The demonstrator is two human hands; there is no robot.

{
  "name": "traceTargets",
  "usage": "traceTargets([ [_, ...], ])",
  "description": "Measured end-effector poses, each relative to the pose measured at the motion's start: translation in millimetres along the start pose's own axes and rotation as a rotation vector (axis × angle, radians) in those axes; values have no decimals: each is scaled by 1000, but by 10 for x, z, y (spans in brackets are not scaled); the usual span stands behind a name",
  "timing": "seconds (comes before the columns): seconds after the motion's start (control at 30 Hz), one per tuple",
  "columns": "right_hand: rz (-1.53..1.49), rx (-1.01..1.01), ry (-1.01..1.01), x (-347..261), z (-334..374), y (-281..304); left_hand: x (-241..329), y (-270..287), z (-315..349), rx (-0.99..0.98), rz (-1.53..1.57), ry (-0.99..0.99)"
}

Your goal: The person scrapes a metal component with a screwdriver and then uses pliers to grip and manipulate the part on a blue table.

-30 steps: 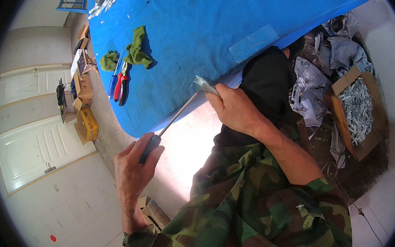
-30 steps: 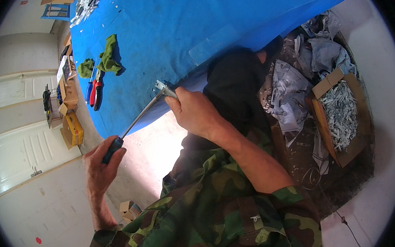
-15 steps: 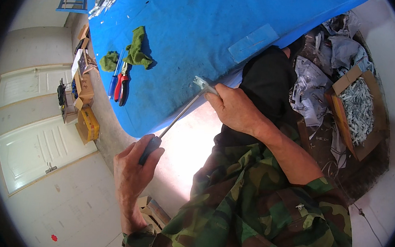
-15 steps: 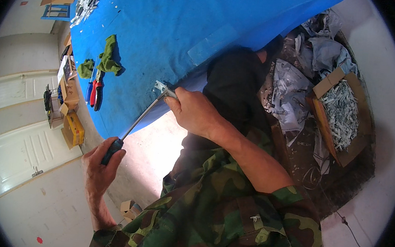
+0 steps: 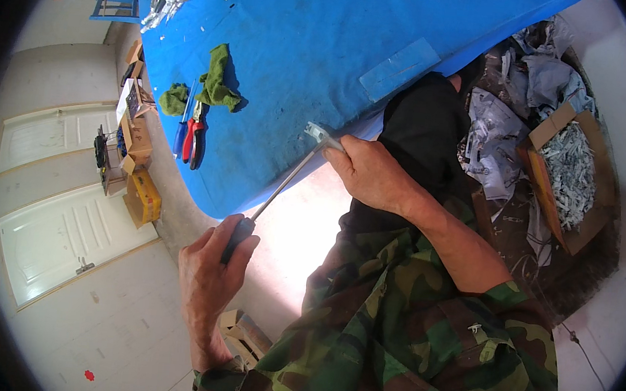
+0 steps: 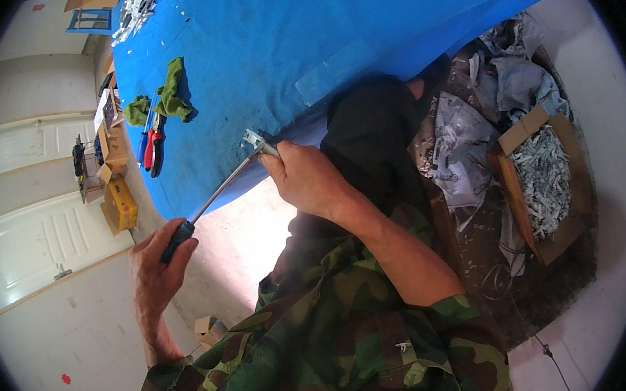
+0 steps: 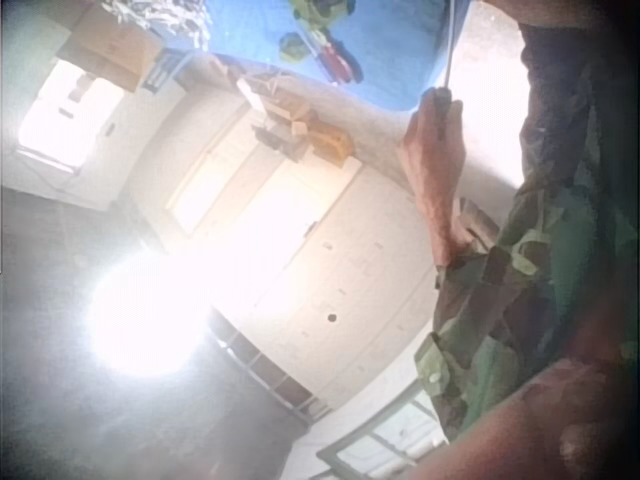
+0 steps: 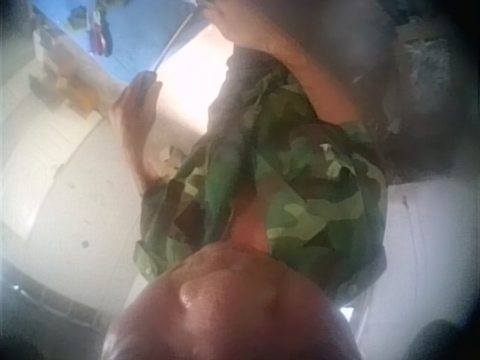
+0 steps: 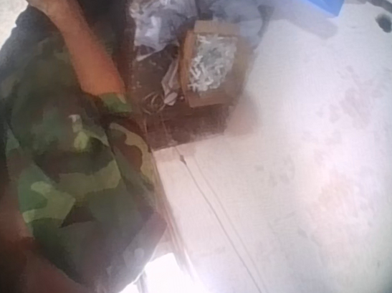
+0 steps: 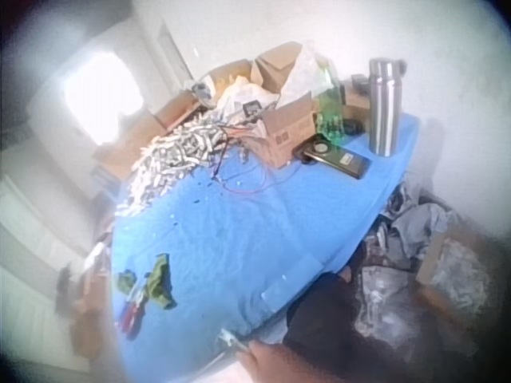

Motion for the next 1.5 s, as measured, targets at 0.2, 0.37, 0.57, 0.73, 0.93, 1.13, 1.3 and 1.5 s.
traceTargets([
  [0.2,-34,13,36,19,-4,-4,17,8,-3,-3,-11,7],
  [0.37,-56,30,69,67,-13,-33,29,6,5,15,-11,-6],
  [0.57,-50,38,86,71,-16,-39,67,31,-3,20,-31,-9],
  [0.73,-46,45,88,73,-16,-48,76,36,-3,13,-53,1],
  [0.93,22,42,78,38,-8,-43,93,57,-19,8,-117,-36],
  [1.13,100,61,28,21,6,-17,225,-18,-3,-21,-190,-9],
  [1.3,133,45,-1,3,6,5,264,-71,28,-20,-213,-3],
  [1.5,163,76,16,-16,16,14,288,-84,32,-20,-260,-38],
])
Point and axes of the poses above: each hand's wrist, its own z-axis away from the middle knuckle, its own y-axis out of the back of the hand, x = y × z, the point moved 1 cm from there along -z, towards the middle knuckle, and after that the axes turned 1 degree about -z, right-handed, at the moved point
